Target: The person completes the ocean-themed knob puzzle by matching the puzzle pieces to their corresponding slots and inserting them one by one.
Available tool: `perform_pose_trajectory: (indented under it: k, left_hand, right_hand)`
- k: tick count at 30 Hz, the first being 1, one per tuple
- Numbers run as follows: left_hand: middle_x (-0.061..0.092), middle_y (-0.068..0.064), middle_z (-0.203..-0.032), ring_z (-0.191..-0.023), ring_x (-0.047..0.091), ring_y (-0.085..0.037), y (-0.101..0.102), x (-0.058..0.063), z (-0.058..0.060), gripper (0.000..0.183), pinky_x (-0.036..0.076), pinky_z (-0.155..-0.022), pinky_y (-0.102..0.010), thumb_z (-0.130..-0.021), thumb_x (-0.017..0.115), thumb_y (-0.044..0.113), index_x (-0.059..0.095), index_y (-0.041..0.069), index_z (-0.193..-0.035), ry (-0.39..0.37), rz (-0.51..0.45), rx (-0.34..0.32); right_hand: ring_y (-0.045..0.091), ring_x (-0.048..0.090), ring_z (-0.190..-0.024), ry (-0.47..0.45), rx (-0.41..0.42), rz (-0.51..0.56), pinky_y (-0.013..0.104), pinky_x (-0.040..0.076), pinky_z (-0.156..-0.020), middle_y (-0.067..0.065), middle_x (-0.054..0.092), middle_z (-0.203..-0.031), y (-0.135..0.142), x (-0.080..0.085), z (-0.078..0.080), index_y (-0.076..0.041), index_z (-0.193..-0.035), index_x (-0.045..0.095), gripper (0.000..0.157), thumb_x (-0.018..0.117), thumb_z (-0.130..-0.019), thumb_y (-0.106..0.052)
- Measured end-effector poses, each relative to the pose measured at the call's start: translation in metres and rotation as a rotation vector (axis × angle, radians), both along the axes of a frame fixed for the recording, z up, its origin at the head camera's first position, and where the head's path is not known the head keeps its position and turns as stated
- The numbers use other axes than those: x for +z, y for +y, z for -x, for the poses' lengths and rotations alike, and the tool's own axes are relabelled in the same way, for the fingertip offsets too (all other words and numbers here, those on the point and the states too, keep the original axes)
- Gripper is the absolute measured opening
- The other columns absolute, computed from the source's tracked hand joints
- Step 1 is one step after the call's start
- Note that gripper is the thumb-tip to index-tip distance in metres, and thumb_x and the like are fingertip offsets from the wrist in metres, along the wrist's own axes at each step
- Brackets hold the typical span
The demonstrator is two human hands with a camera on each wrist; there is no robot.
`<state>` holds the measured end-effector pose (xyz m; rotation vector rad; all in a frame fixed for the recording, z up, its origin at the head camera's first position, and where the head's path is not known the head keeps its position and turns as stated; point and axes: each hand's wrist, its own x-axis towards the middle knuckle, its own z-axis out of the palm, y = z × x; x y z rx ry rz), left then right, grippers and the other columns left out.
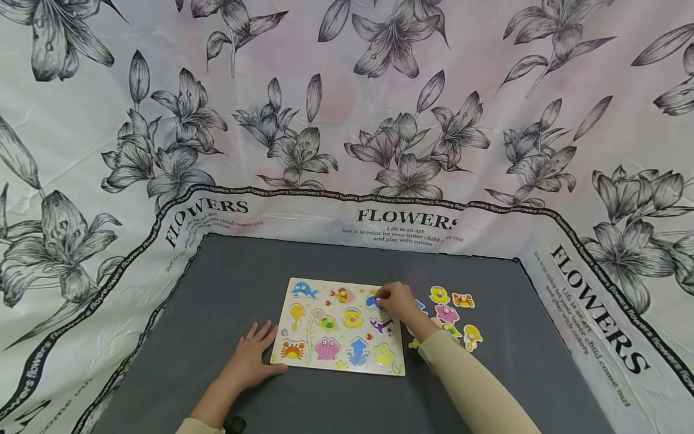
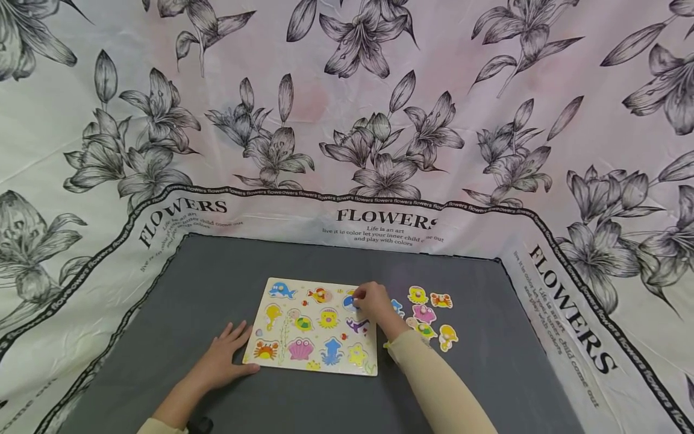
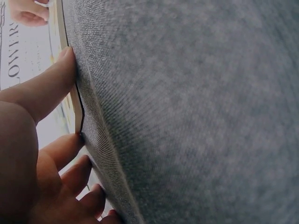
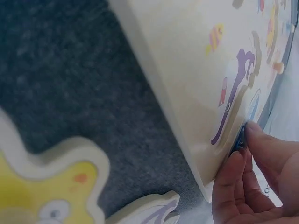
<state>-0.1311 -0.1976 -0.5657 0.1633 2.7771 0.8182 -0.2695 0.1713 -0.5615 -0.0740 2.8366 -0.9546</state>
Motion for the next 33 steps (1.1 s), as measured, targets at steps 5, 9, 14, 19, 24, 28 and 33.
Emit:
perform_pose_trajectory:
  k: [5,9,14,19,24,28,33]
  left_hand:
    - [0.031,-0.019,-0.163,-0.153,0.013,-0.048,0.000,0.000,0.001,0.101,0.015,-0.117,-0.072,-0.075,0.087,0.048,0.041,0.007,-0.155,0.008,-0.002,0.002]
    - [0.031,-0.019,-0.163,-0.153,0.013,-0.048,0.000,0.001,0.001,0.101,0.015,-0.117,-0.072,-0.075,0.086,0.049,0.041,0.007,-0.155,0.012,0.007,0.003]
    - [0.031,-0.019,-0.163,-0.153,0.014,-0.049,0.000,0.001,0.001,0.102,0.016,-0.117,-0.072,-0.074,0.086,0.050,0.041,0.007,-0.155,0.002,0.014,-0.003]
    - [0.030,-0.019,-0.164,-0.153,0.013,-0.048,-0.001,0.000,0.000,0.102,0.015,-0.117,-0.072,-0.075,0.086,0.051,0.040,0.007,-0.155,0.002,0.003,-0.004]
    - [0.029,-0.019,-0.164,-0.153,0.012,-0.049,-0.003,0.001,0.000,0.102,0.014,-0.117,-0.073,-0.075,0.086,0.049,0.040,0.007,-0.155,0.004,-0.011,0.000]
    - [0.030,-0.020,-0.164,-0.152,0.012,-0.049,-0.003,0.003,-0.001,0.101,0.015,-0.117,-0.073,-0.075,0.086,0.048,0.041,0.006,-0.155,0.008,-0.005,-0.003]
    - [0.030,-0.020,-0.164,-0.152,0.013,-0.049,-0.002,0.004,-0.003,0.101,0.015,-0.117,-0.073,-0.076,0.086,0.049,0.041,0.006,-0.155,0.007,-0.008,-0.008]
  right_hand:
    - [0.017,0.065,-0.086,0.038,-0.004,0.038,0.033,0.058,-0.074,0.004,0.072,-0.099,0.001,0.006,-0.007,-0.010,-0.105,0.078,0.017,0.078,-0.090,-0.018]
    - [0.020,0.065,-0.087,0.070,-0.026,0.073,0.034,0.057,-0.071,0.006,0.072,-0.104,0.008,0.014,-0.016,-0.011,-0.109,0.078,0.020,0.077,-0.091,-0.020]
    - [0.021,0.068,-0.088,0.130,-0.042,0.088,0.036,0.058,-0.072,0.008,0.074,-0.104,0.029,0.030,-0.031,-0.008,-0.111,0.077,0.022,0.077,-0.091,-0.016]
    - [0.026,0.069,-0.091,0.200,-0.104,0.107,0.033,0.057,-0.067,0.014,0.074,-0.108,0.059,0.052,-0.050,-0.004,-0.114,0.075,0.024,0.075,-0.092,-0.013]
    - [0.032,0.070,-0.091,0.248,-0.194,0.053,0.027,0.053,-0.060,0.019,0.074,-0.111,0.101,0.053,-0.069,-0.002,-0.113,0.076,0.023,0.074,-0.093,-0.014]
    - [0.034,0.072,-0.093,0.194,-0.263,0.020,0.028,0.053,-0.061,0.020,0.074,-0.110,0.135,0.036,-0.088,-0.001,-0.114,0.075,0.025,0.074,-0.093,-0.015]
    - [0.034,0.071,-0.090,0.121,-0.315,-0.024,0.036,0.054,-0.064,0.020,0.075,-0.103,0.164,0.021,-0.114,0.001,-0.110,0.076,0.024,0.076,-0.091,-0.015]
